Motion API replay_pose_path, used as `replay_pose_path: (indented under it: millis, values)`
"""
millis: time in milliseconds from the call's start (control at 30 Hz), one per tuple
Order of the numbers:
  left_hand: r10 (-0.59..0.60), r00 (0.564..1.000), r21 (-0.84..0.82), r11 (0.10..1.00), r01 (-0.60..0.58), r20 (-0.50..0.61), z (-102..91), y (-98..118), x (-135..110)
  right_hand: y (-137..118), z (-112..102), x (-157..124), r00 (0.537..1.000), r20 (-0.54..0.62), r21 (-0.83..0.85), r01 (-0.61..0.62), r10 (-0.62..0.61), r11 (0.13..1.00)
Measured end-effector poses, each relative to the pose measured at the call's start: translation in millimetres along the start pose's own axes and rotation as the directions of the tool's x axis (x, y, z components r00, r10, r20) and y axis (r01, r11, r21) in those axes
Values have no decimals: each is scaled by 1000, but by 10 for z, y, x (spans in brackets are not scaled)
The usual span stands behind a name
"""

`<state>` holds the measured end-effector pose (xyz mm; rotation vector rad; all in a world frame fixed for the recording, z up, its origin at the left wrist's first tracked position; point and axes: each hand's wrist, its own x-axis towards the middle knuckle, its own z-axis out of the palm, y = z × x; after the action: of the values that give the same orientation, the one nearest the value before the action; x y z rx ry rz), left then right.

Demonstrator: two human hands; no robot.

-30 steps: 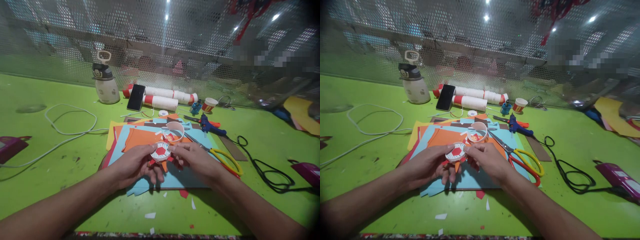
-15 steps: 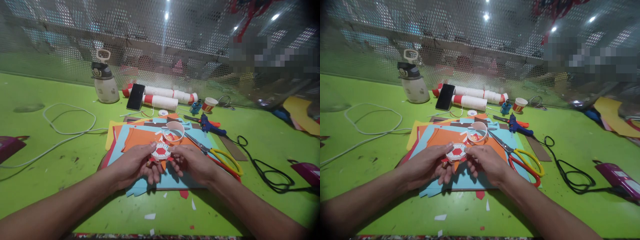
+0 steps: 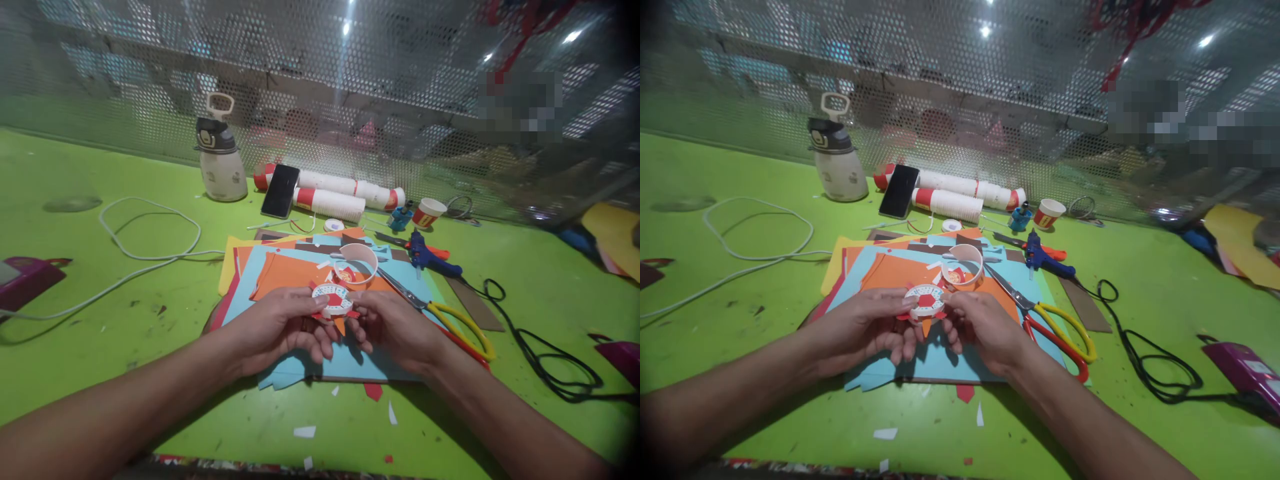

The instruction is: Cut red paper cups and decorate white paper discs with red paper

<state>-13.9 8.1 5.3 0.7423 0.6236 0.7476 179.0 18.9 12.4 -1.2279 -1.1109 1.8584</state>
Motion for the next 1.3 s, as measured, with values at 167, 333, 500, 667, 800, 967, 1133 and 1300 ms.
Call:
replay_pose_path:
  millis: [167,333,500,667,800,967,1133,1300]
  values:
    - [-8,1000,-2,1000,8,-6,-5,-3,6,8,8,10,1000,10,0,-6,6,1000]
    - [-17,1000,7,1000,17,-1,10,6,-11,-3,23,-13,1000,-14,3,-7,7,1000]
    - [4,999,32,999,-6,50,17,19,-19,-19,30,-31,1000,-22,0,9,-9,1000]
    - [23,998,39,999,-25,62,12,14,-14,-25,12,-31,1000,0,-9,28,-28,1000]
    - [34,997,48,998,-37,64,1,-13,-4,4,-15,-14,997,27,-14,66,-66,998]
    - [61,996,117,991,-68,64,-14,-52,27,49,-41,23,991,75,-29,115,-112,993]
    - [209,974,322,919,-226,87,21,-58,29,-33,-80,-14,965,171,-88,216,-199,972]
    - [387,916,620,693,-366,108,36,-43,-47,-156,-151,-99,936,208,-199,325,-285,924]
